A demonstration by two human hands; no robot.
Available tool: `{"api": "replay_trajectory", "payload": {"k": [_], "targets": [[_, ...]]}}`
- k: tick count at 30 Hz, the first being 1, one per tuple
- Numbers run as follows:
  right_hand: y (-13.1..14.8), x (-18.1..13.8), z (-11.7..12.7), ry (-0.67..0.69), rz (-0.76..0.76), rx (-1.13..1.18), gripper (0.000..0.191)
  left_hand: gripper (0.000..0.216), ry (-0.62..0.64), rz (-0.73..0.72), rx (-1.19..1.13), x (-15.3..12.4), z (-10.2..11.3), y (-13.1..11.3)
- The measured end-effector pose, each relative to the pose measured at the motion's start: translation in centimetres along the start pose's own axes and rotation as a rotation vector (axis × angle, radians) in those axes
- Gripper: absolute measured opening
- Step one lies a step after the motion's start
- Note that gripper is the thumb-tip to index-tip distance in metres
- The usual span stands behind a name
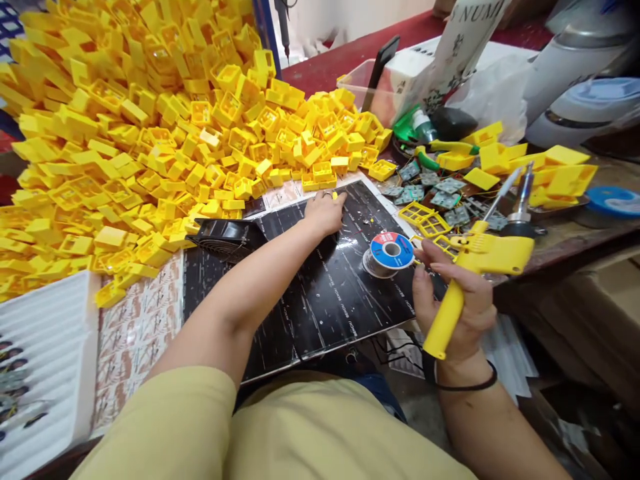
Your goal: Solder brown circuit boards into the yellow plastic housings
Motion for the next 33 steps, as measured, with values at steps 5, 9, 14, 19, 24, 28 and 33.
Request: {"api": "replay_trajectory", "payload": {"k": [5,9,14,19,24,28,33], "targets": [[-0.3,-1.6,0.7,0.024,0.006,0.018,0.043,0.043,-0.019,-0.081,-0.155,-4.3,0.5,-0.5],[1.0,-2.2,0.9,0.127,0.053,0.176,0.056,0.048,0.207,0.048,-1.075,-12.4,1.9,0.6],[6.2,-2.1,-1.9,0.394,0.144,0.543,0.060,0.050,0.283,0.405,-1.746,-21.1,-0.6,1.2],[10.7,-3.3,-4.1,0.466,0.178,0.661,0.058,0.056,0.145,0.298,-1.388,-26.6,-1.2,5.1],[12.7,-4.8,-5.9,0.528,0.334,0.637,0.063,0.041,-0.171,0.463,0.014,-29.1,4.8,17.4],[14.4,-5.0,-7.5,0.546,0.420,0.634,0.049,0.079,-0.169,0.563,0.154,-25.5,6.5,24.9],[15.7,-5.0,-9.0,0.549,0.496,0.552,0.033,0.085,-0.071,0.381,0.118,-19.2,4.4,26.2]]}}
Point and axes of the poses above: each hand's wrist, its own x-axis towards the middle knuckle, its own z-axis out of the back of the hand, y = z × x, the point moved 2 cm from there along x, towards the middle knuckle, and after that the axes turned 5 degrees about -x, right-handed, at the moved point
